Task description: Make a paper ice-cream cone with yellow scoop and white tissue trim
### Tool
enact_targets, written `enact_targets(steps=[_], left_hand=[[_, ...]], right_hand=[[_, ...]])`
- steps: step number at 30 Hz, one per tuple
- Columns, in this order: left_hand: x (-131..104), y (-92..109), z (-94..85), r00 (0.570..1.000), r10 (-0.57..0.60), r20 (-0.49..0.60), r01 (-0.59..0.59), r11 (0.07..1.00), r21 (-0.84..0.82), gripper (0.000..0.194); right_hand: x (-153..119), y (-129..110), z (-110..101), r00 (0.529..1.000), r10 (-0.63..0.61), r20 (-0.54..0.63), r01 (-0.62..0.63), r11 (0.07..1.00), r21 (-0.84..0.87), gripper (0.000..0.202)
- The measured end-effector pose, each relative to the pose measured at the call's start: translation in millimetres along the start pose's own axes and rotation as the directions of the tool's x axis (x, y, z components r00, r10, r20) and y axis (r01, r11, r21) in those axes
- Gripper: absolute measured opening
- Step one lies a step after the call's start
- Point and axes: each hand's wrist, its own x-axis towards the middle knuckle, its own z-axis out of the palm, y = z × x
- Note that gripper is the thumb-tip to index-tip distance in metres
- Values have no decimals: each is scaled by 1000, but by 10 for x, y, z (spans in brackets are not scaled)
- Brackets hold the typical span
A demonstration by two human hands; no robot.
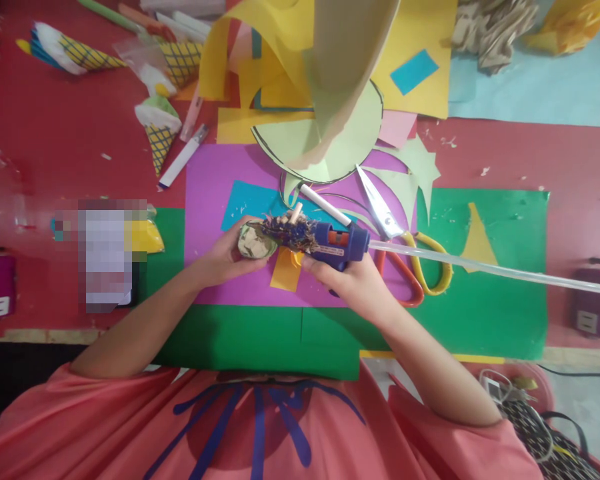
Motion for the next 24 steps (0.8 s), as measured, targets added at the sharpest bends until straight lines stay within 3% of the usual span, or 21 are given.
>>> enact_targets(steps=[7,16,24], left_hand=[[12,-56,-9,999,50,14,-50,998,-32,48],[26,1,-18,986,165,-13,-165,986,-34,48],[66,-33,-108,951,303,-63,-290,943,160,47]], right_hand=[[-28,-47,18,996,62,57,-62,998,-2,27],[-52,-35,23,991,-35,131,37,999,-16,22],[-43,-71,55,979,-108,171,116,992,-39,27]])
